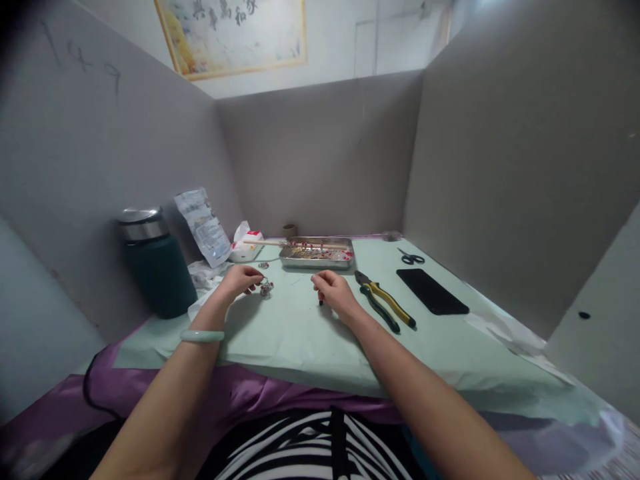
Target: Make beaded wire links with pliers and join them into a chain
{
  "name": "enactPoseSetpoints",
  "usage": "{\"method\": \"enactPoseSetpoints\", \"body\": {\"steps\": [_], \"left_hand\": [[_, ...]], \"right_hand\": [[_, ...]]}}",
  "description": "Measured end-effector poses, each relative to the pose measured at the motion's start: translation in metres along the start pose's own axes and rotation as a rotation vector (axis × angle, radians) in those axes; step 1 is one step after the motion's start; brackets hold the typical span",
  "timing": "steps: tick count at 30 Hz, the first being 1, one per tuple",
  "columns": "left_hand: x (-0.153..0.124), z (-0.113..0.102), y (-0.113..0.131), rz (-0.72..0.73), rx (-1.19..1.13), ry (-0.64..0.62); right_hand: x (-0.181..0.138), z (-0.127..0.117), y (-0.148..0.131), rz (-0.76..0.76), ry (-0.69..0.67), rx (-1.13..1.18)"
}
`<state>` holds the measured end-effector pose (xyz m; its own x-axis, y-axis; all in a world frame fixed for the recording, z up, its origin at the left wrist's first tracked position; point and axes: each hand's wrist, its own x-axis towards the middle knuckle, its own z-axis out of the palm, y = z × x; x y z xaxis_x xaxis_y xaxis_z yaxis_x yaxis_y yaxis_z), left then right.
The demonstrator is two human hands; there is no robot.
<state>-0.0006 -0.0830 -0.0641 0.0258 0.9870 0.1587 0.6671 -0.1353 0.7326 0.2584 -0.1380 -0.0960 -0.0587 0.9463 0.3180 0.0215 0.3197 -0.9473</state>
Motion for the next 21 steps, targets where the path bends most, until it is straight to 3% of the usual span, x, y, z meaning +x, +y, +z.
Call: {"method": "enactPoseSetpoints", "body": {"steps": [5,12,15,18,21], "left_hand": [[-0.012,0.003,0.001,0.015,0.215,-0.066],[-0.016,0.004,0.008,-0.005,0.288,-0.099],[-0.016,0.014,0.013,0.016,0.464,-0.123],[-0.017,0.029,0.019,0.046,0.706,-0.057],[-0.013,0.042,0.024,-0.014,0.754,-0.019]], "right_hand": [[0.000,0.000,0.002,0.000,-0.023,0.004],[0.001,-0.001,0.006,-0.009,-0.030,-0.002],[0.002,-0.001,0.008,-0.026,-0.037,-0.019],[0.002,-0.001,0.010,-0.029,-0.041,-0.050],[0.002,-0.001,0.009,-0.020,-0.047,-0.073]]}}
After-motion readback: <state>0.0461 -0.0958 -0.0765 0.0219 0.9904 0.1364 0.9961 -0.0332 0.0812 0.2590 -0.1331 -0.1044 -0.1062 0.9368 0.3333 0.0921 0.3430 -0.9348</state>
